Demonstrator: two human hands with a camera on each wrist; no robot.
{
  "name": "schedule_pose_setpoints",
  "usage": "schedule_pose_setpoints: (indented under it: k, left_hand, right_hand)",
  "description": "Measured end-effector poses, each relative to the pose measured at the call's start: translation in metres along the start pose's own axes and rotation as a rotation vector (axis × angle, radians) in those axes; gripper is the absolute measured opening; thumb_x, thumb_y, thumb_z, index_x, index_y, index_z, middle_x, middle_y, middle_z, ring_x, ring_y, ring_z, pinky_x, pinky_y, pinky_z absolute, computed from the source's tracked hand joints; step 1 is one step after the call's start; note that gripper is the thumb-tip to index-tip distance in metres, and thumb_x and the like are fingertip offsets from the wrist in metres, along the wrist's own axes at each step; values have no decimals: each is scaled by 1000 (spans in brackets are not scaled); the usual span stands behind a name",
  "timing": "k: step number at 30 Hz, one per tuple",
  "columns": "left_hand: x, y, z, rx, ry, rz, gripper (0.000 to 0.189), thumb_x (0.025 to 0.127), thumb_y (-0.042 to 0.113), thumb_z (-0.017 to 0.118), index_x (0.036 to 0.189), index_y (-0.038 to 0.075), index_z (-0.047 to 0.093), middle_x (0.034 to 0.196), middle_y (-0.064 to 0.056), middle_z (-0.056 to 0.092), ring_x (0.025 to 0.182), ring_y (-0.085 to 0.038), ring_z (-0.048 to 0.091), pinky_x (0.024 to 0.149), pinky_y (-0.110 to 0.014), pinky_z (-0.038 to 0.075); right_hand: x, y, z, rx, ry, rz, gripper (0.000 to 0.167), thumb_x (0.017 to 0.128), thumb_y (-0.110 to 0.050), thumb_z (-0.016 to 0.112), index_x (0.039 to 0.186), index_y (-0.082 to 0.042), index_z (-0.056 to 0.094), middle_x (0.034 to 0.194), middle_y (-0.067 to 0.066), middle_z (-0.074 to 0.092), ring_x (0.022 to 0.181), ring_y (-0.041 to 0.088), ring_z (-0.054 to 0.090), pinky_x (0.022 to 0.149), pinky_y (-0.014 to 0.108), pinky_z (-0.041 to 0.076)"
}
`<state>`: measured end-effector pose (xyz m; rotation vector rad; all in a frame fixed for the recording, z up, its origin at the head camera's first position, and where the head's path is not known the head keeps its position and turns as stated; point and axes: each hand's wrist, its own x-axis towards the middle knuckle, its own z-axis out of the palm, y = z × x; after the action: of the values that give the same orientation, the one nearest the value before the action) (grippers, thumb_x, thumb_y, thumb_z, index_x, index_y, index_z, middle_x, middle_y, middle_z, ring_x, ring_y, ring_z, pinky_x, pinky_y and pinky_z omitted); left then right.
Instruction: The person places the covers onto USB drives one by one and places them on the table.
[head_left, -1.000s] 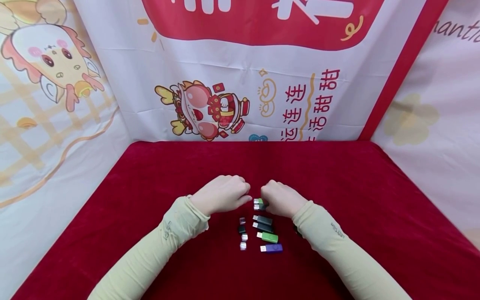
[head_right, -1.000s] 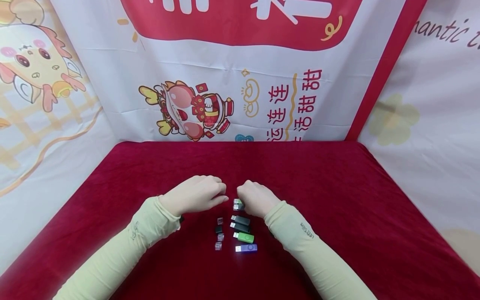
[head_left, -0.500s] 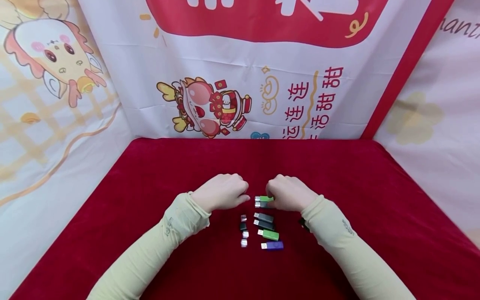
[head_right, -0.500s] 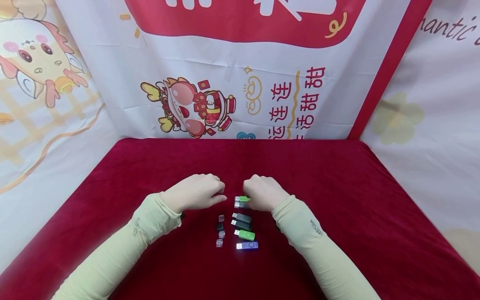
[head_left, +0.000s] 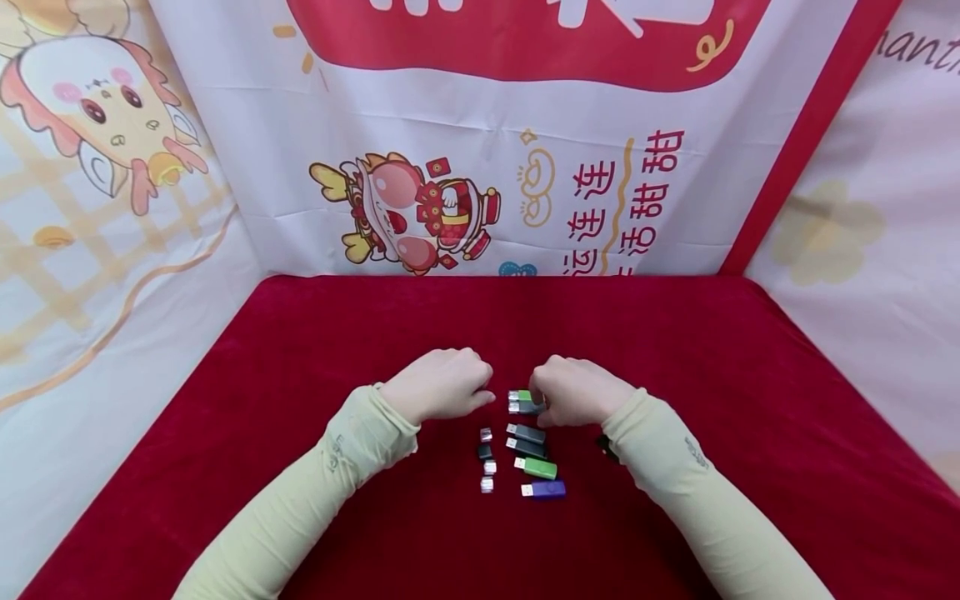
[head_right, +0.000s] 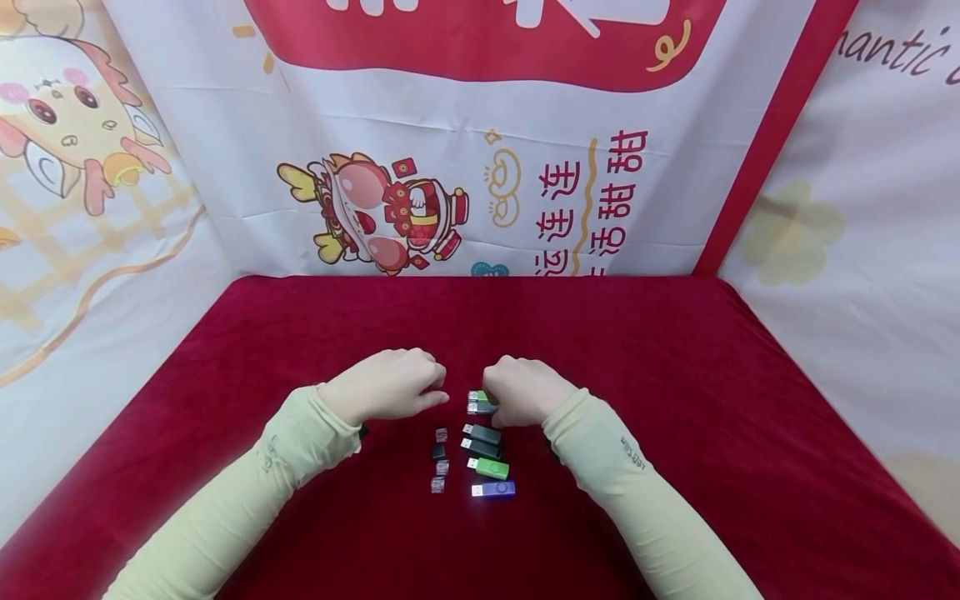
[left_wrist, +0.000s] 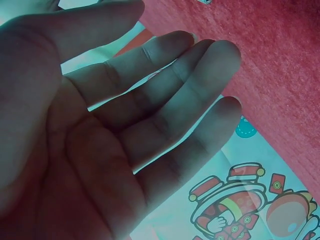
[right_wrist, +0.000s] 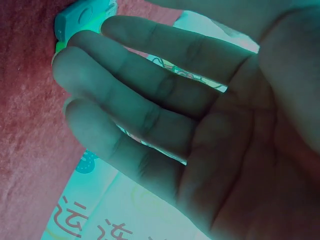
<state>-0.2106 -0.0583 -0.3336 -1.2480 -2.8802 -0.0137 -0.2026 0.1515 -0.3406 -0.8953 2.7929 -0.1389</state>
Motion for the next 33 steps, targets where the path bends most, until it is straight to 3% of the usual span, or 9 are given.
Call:
schedule_pose_setpoints:
  k: [6,13,17,23,33]
  left_hand:
    - [0,0,-1,-2,0,-2,23,92,28,70,74,15,62,64,4,50,58,-12,51,56,-28,46]
    - [1,0,-2,-21,-17,-28,23,92,29,70,74,16,62,64,4,49,57,-11,50,56,-28,46]
    - [1,0,1,-19,-43,-36,23,93,29,69,74,17,62,64,5,49,57,-11,50,57,-28,46]
    - [2,-1,7,-10,-41,-33,24,93,29,69,73,16,61,64,4,49,57,-10,50,57,-29,46]
    - [2,5,5,-43,-66,-13,24,93,28,69,72,18,61,62,6,49,55,-10,50,56,-29,46]
  right_hand:
    - [0,-3,-1,20,-36,-2,27,76,-27,87,96,-11,77,84,-2,68,65,7,59,65,25,51]
    - [2,-6,0,25,-22,-54,22,78,-25,85,92,-11,77,73,-7,63,58,7,56,59,23,49]
    - [1,-5,5,33,57,-154,15,82,-24,82,89,-12,77,71,-9,62,57,5,54,58,21,49]
    - [-7,1,14,-6,208,-301,11,84,-21,79,90,-13,76,80,-6,65,67,3,56,63,20,50]
    - [-13,7,26,30,246,-319,13,82,-25,81,87,-15,73,79,-6,63,63,0,52,58,17,47]
